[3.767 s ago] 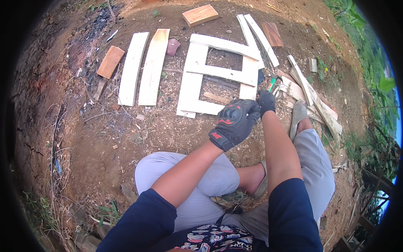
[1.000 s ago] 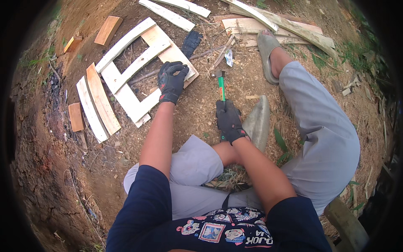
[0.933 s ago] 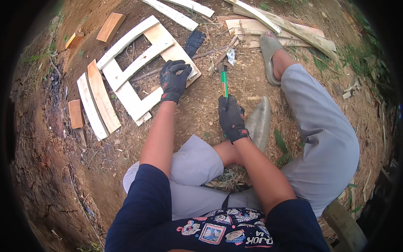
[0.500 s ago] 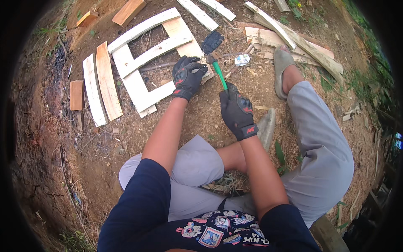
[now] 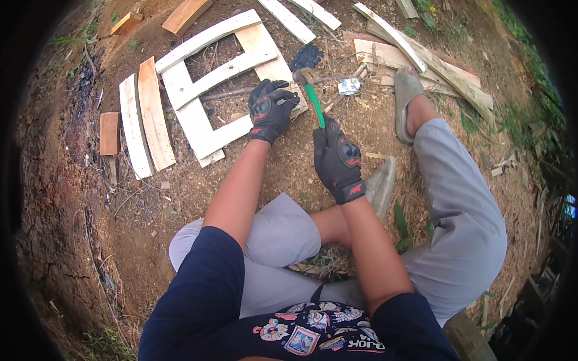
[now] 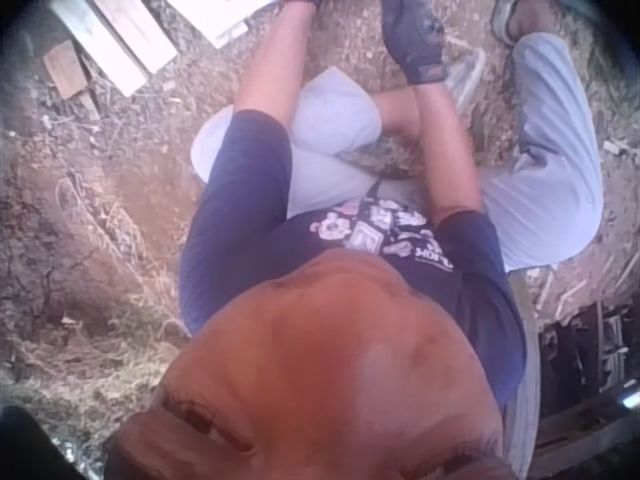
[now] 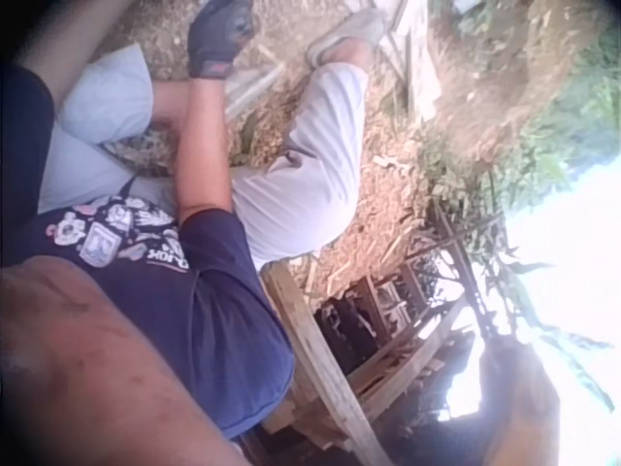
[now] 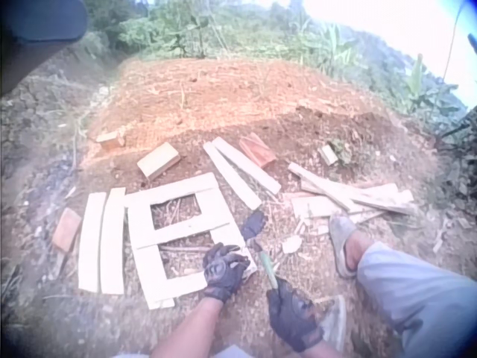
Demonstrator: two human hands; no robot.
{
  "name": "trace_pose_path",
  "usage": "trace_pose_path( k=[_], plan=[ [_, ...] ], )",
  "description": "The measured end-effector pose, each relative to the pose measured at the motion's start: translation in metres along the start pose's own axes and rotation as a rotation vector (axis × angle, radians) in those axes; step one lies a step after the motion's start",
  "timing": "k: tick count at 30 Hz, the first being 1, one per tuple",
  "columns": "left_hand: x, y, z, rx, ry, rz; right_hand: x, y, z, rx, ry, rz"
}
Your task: The person sits on the ground and assembles a white wooden frame using a hammer. They position the frame pieces and strike them to secure the joints, occasionally adjusting the frame's orientation.
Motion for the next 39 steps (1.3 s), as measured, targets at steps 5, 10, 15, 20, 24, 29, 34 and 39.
trace_pose_path(
  k=[5, 10, 15, 20, 24, 29, 34, 39],
  plan=[
    [-0.002, -0.001, -0.001, 0.011, -0.004, -0.008, 0.019, -0.020, 0.012, -0.056, -0.044, 0.088],
    [0.000, -0.001, -0.001, 0.016, -0.025, -0.010, 0.004, -0.004, 0.010, 0.076, 0.032, -0.075],
    [0.002, -0.001, -0.001, -0.017, -0.014, -0.041, 0.020, -0.025, 0.007, -0.147, -0.077, 0.099],
    [-0.001, -0.002, 0.001, -0.011, -0.017, -0.036, -0.013, 0.007, 0.006, 0.106, 0.040, -0.089],
    [0.001, 0.000, 0.001, 0.024, -0.018, -0.023, 0.009, -0.017, 0.010, -0.089, -0.078, 0.073],
    [0.002, -0.003, -0.001, -0.049, -0.052, -0.082, 0.006, -0.010, 0.007, -0.023, -0.039, -0.015],
    [-0.025, 0.014, -0.017, -0.101, 0.031, 0.029, 0.033, -0.020, 0.018, 0.028, 0.011, -0.015],
    [-0.036, 0.036, -0.001, 0.106, 0.145, -0.533, 0.034, -0.029, 0.029, -0.040, -0.060, -0.099]
  ],
)
Point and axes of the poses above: each hand's wrist, its own z-axis away from the middle knuckle, its own y-axis out of the back of the hand, x = y × z, the point moved 10 cm from there along -z, towards the middle knuckle, and after that the axes turned 7 degrees about -z, right-handed, at the moved point
